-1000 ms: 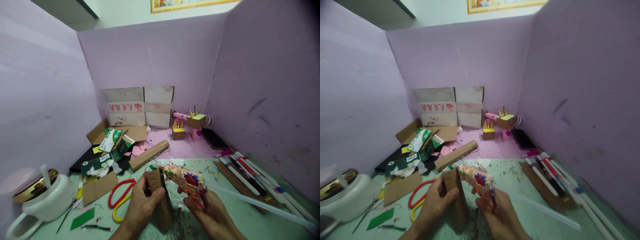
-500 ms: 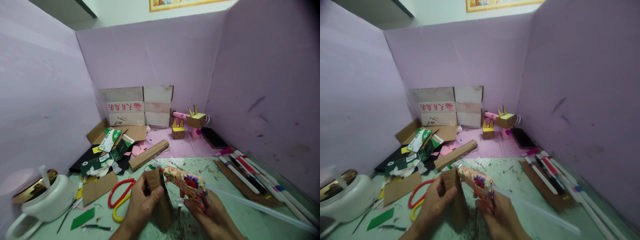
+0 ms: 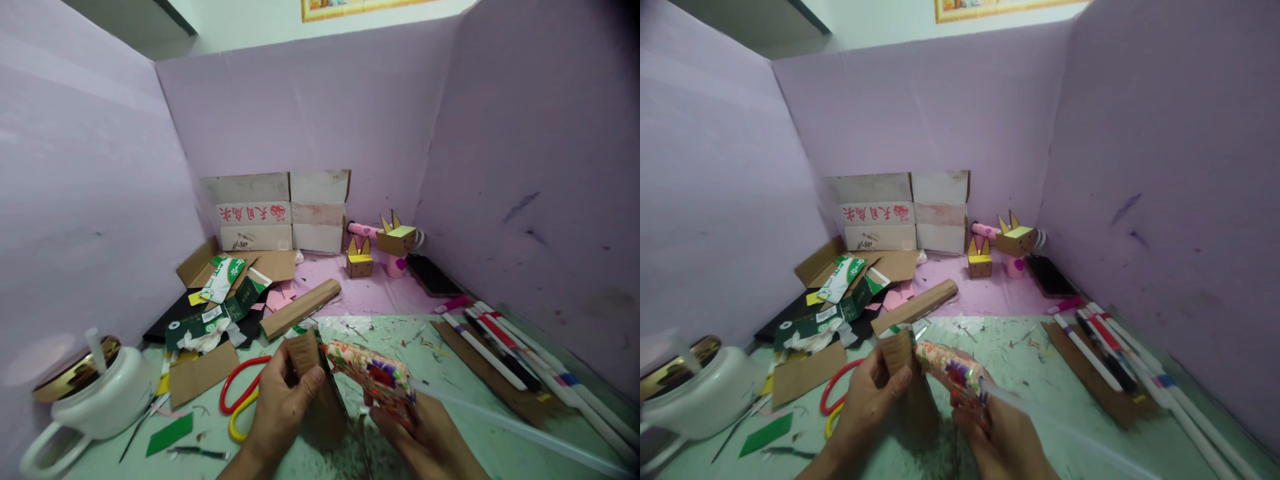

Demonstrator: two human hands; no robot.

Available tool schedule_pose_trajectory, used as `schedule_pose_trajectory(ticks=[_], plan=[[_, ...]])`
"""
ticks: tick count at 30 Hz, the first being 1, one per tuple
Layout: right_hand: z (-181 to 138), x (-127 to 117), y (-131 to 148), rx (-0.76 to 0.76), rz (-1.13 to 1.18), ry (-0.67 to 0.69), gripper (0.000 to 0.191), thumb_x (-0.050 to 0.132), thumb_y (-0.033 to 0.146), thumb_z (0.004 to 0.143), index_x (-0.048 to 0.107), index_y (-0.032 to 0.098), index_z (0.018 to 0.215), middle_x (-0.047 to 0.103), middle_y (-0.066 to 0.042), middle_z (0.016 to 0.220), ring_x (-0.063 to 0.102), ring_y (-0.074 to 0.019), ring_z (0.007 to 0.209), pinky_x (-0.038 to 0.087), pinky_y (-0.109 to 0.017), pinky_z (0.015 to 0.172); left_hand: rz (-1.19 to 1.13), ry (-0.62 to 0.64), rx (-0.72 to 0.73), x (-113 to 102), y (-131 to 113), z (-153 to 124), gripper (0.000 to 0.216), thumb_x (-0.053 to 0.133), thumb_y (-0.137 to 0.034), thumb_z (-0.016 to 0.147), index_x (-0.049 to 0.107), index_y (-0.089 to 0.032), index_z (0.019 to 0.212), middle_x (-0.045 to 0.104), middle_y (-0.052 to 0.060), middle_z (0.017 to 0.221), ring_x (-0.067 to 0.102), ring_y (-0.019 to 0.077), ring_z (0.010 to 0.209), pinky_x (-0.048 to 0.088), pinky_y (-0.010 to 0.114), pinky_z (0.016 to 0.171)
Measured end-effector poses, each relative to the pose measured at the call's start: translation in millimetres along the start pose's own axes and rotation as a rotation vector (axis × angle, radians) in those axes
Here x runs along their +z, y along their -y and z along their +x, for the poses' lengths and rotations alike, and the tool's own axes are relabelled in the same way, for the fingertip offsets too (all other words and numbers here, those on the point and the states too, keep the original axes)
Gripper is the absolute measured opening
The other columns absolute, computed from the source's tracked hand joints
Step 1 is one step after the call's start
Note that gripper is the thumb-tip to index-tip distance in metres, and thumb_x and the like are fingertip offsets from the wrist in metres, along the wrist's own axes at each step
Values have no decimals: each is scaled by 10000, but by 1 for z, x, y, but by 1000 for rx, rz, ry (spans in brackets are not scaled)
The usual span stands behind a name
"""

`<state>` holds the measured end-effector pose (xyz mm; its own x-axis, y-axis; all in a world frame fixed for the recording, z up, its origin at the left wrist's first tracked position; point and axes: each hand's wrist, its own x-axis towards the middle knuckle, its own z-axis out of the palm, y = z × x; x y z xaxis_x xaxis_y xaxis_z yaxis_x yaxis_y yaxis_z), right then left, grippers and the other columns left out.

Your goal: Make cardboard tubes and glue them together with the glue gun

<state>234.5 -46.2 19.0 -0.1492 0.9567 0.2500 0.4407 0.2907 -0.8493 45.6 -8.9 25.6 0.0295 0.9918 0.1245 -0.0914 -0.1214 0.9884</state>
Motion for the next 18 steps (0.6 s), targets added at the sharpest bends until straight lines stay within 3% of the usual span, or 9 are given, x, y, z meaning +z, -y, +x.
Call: schedule_pose_trajectory(ticks=[7,14,18], plan=[[-4,7,4,13,12,-117,237,492,385,797,628,221,692,614,-25,586,605,-205,595,497,-264,574,-37,-91,37,4,-3,-1,510,747,-475,629,610,-140,988,721,89,892,665,250,821,524,312,715],[-5,6,2,2,-72,-104,294,478,415,811,548,236,589,594,-19,517,569,-189,524,459,-246,493,-19,-103,35,1,-3,2,514,751,-459,626,608,-139,1003,725,89,918,671,250,842,525,302,734],[-5,6,-5,-12,-113,-76,277,492,425,808,596,242,629,611,-22,526,569,-192,514,444,-236,446,-11,-117,26,-2,-3,3,511,760,-441,619,600,-140,999,725,93,925,673,257,858,528,304,740]])
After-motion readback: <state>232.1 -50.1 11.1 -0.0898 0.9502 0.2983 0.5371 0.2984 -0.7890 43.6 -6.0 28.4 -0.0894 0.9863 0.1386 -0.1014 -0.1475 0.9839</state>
